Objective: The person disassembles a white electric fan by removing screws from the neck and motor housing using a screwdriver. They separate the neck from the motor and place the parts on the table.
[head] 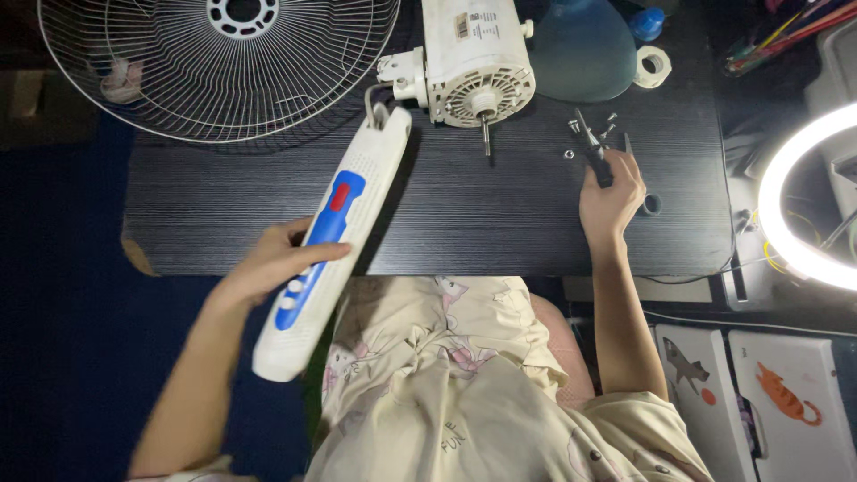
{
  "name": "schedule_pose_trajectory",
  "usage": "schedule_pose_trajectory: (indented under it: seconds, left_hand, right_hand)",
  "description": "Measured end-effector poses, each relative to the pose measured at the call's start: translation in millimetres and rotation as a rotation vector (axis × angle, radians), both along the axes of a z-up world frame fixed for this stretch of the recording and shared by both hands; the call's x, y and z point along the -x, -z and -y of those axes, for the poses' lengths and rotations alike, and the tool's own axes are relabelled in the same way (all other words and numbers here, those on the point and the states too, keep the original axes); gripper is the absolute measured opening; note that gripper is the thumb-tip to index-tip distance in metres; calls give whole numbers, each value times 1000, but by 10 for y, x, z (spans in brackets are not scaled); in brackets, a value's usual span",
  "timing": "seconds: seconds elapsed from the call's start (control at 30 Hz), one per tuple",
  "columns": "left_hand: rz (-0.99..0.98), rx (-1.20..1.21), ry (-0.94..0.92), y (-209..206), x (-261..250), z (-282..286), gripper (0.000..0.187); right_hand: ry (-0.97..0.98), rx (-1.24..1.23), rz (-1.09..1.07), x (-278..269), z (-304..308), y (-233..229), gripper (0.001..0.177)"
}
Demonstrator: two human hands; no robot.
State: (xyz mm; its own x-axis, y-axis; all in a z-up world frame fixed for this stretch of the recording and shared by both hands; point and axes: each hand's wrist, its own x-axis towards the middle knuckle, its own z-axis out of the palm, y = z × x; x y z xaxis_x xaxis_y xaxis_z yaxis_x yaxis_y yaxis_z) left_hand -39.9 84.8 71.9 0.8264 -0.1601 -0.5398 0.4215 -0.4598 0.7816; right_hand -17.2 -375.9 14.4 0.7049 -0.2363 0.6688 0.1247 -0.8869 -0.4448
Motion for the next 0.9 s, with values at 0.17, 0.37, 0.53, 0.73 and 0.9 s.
schedule_pose_trajectory:
  seconds: [0.17,0.37,0.53,0.73,0.9]
  left_hand:
    - [-54,-204,52,-170,-54,-174,79]
    - [112,-401,135,-305,-175,-272,79]
    - [507,-515,186,-338,-274,-486,88]
    - [298,-583,230,-165,-549,-711,91]
    - [339,-550,197,-39,-593,-797,84]
  right_hand:
    - [-1,-66,-34,14,11,-2,17]
    - [-7,-39,-11,30,6,-16,18]
    - [6,-64,-26,23,-2,-24,18]
    - [7,-55,-31,35,-13,-50,20]
    - [17,-70,-49,44,-21,-51,20]
